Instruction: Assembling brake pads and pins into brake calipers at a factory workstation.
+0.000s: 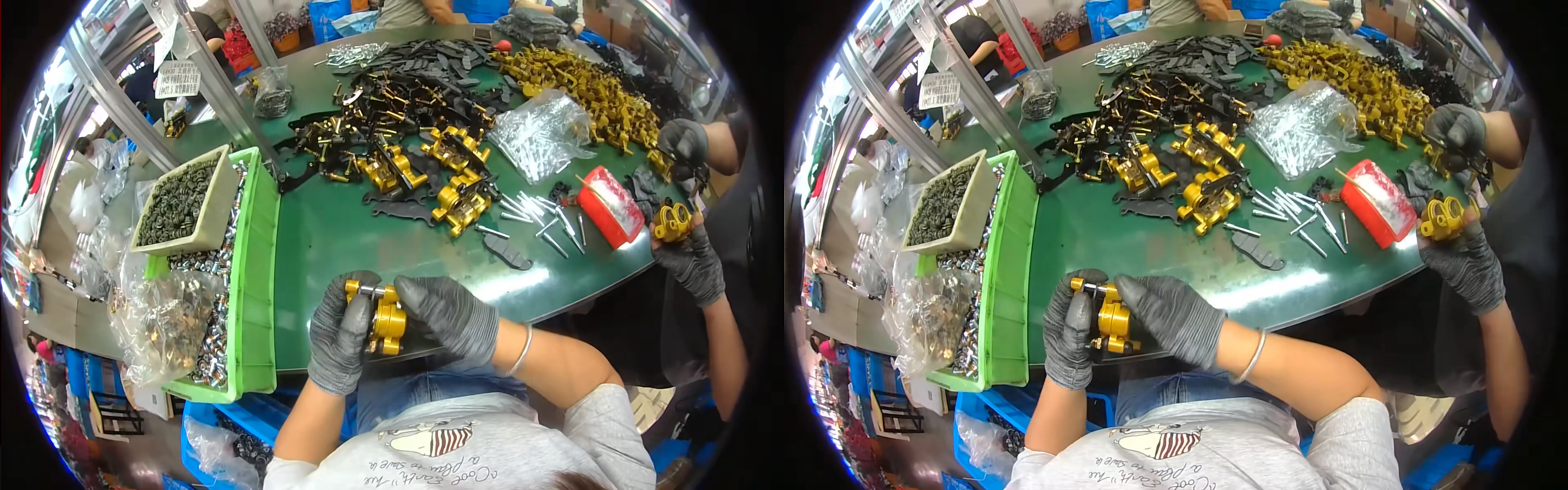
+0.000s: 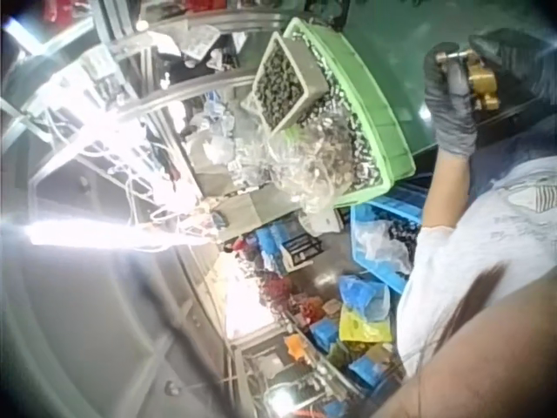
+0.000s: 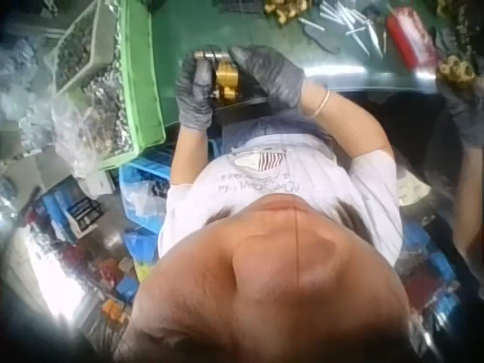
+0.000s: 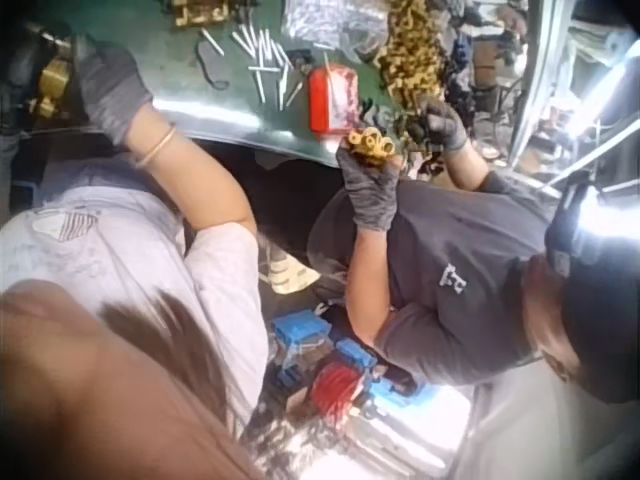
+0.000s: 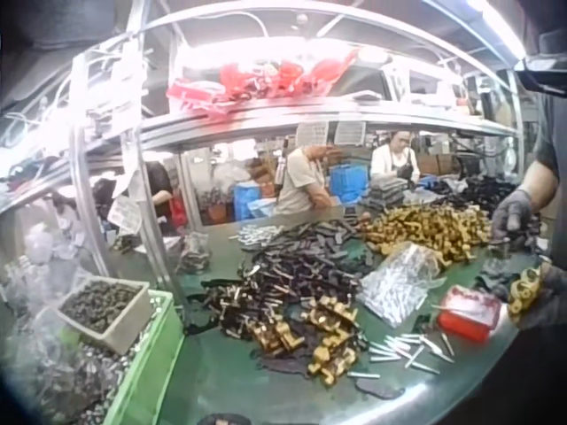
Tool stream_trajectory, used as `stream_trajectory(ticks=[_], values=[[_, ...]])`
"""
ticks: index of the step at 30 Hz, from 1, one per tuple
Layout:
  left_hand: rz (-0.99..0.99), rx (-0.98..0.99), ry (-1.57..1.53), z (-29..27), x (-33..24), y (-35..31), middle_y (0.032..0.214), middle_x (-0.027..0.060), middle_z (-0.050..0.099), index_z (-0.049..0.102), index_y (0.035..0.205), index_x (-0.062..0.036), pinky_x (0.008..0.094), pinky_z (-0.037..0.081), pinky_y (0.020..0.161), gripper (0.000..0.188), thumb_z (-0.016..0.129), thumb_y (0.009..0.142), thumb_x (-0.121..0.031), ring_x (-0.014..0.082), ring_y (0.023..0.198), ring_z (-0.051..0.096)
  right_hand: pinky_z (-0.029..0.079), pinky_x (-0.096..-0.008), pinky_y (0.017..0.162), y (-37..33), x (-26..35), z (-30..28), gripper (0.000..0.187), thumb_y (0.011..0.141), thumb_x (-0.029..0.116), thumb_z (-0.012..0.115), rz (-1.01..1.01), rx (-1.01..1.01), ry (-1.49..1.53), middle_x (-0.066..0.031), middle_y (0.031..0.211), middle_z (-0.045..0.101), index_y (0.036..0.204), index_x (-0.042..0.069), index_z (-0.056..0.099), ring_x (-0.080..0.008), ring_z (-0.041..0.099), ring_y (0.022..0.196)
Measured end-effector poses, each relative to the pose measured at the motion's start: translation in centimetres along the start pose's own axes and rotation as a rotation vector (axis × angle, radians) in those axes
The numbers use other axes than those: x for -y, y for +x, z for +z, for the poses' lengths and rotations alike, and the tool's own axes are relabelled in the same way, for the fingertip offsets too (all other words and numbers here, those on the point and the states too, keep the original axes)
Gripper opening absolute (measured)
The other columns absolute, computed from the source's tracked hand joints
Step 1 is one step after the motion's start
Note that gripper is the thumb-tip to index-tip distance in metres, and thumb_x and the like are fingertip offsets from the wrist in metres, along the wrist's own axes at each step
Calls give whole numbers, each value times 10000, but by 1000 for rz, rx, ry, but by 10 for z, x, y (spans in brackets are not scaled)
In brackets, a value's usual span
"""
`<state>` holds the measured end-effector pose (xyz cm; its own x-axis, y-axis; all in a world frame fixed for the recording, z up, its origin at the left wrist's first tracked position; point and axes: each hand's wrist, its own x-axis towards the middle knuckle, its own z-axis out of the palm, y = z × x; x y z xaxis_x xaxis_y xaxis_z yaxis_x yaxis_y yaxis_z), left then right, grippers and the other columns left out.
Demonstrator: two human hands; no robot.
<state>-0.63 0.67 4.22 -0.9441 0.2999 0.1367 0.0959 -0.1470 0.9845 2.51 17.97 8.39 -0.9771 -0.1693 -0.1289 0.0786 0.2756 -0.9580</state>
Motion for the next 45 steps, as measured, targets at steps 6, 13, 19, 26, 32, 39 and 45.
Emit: stream_trajectory(ticks=[6,13,19,26,32,39,45], values=[[-101,97,-164,-4,12,44,1100,85,574,474,1205,-37,346,451,878,473,478,917,-413,223,984,564,476,-308,779,25,-11,-19,490,875,458,541,-121,-167,-183,-91,889,627,1039,-2,586,-174,598,828],[-182,169,-472,19,-23,80,1287,148,484,358,1351,-52,409,347,1016,580,447,922,-433,286,1219,431,518,-300,731,89,-3,-73,425,757,291,680,-3,10,805,-80,981,616,1093,59,562,-198,611,833],[342,-3,627,-16,16,86,1271,180,481,517,1209,-39,410,392,980,466,601,846,-320,313,1180,470,592,-398,654,218,-10,-225,389,783,328,673,116,-427,709,-94,853,652,1027,46,562,-226,660,742],[399,34,826,-14,14,99,1153,178,557,585,1112,-53,384,436,911,355,657,775,-138,345,1056,536,563,-387,782,295,-64,-326,405,871,313,597,335,-775,372,-136,1049,630,1177,55,534,-257,623,962],[347,83,747,-19,20,90,1108,173,580,584,1112,-46,380,444,895,342,641,788,-140,336,1024,551,507,-361,811,165,-8,-207,473,847,327,622,-273,12,-346,-57,1215,561,1232,68,530,-195,580,1055],[-100,252,398,-9,20,89,1158,163,579,572,1146,-30,341,443,905,360,637,827,-185,270,1072,554,493,-306,780,88,-27,-134,345,761,243,694,-332,-69,-1165,-99,963,641,1087,143,639,-279,609,875],[-81,222,129,17,24,63,1175,131,573,514,1236,-41,312,431,930,457,660,831,-192,199,1073,547,504,-324,768,71,-23,-85,270,775,213,685,-233,-316,-621,-131,933,653,1021,107,651,-289,627,849]])
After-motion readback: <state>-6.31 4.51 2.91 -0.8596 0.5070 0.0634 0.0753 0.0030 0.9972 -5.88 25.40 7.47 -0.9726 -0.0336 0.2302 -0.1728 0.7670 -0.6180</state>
